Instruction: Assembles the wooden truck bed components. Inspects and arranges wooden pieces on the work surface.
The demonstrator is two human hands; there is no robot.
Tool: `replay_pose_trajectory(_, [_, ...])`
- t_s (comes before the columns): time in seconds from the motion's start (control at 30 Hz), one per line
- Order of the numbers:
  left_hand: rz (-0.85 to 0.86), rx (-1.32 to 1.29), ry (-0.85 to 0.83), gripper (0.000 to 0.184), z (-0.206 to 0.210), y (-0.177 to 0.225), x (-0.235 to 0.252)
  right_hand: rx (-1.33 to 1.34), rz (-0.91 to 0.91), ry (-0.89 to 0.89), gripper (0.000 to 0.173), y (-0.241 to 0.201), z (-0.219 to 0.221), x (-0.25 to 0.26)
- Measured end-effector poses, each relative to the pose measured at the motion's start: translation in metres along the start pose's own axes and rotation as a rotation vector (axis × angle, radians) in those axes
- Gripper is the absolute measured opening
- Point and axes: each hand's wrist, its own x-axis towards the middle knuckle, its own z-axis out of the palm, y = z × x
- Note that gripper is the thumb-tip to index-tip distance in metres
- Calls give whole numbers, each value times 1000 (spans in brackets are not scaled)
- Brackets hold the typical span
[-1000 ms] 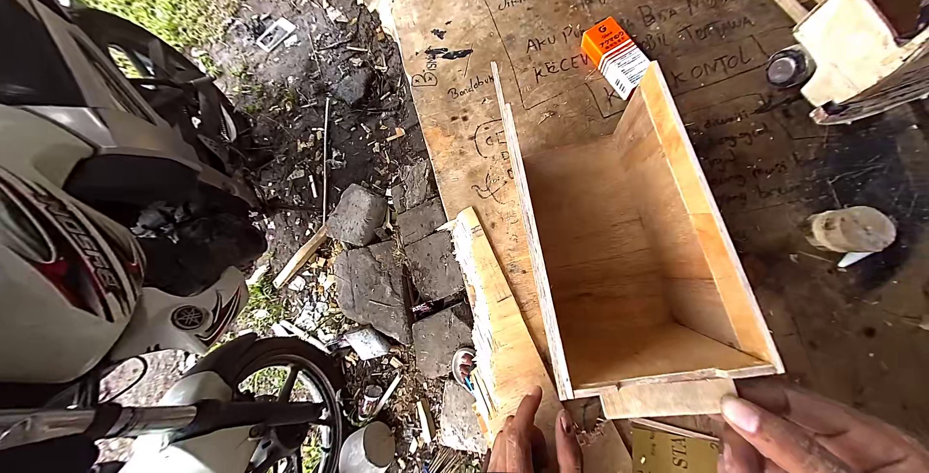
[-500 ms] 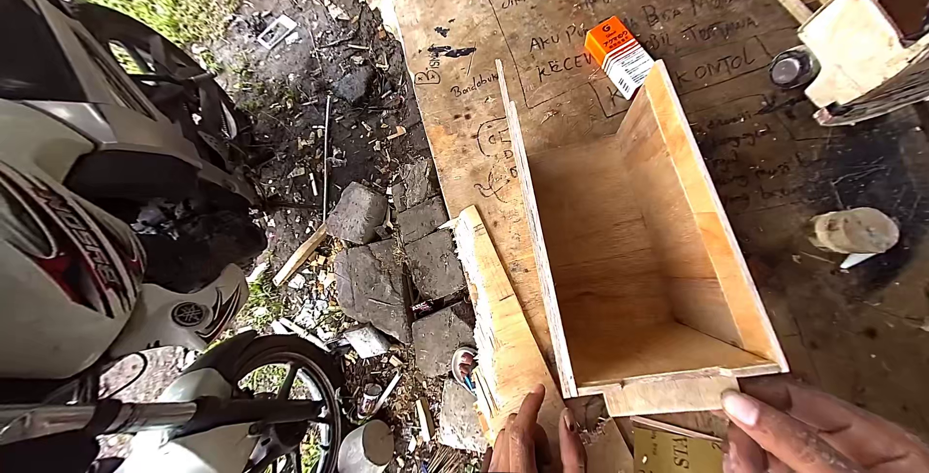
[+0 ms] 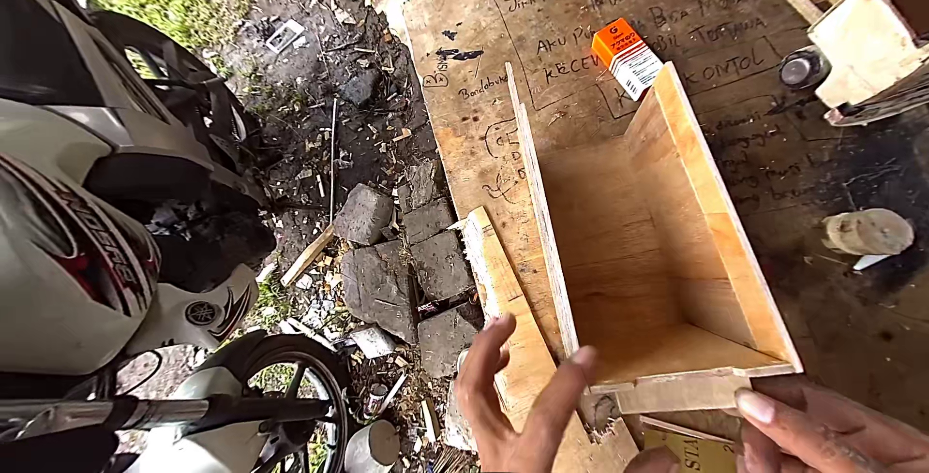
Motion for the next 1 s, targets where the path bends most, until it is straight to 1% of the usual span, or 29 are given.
replay_pose_trajectory(0.1, [68,97,-173,43,-7,1,23,5,0,2,21,1,0,0])
replay_pose_trajectory(0.17, [85,129,-249,34,-8,-1,31,-1,0,1,21,1,0,0])
replay_pose_trajectory(0.23, [94,89,-270,28,-7,-4,34,-1,1,5,21,0,1,-1])
replay_pose_trajectory(0.3, [105,26,-266,25,-5,-9,33,-8,-8,10,21,0,1,-1])
replay_pose_trajectory(0.4, [112,-39,-255,23,-2,-13,32,-10,-11,19,22,0,2,-1])
replay_pose_trajectory(0.73, [67,-101,-272,23,-1,-10,30,12,3,24,23,-1,3,0])
replay_pose_trajectory(0.83, [41,-130,-276,29,0,-7,29,14,2,23,22,-1,3,0])
replay_pose_trajectory(1.0, [57,-179,-223,28,7,-10,25,17,9,28,23,-1,3,0])
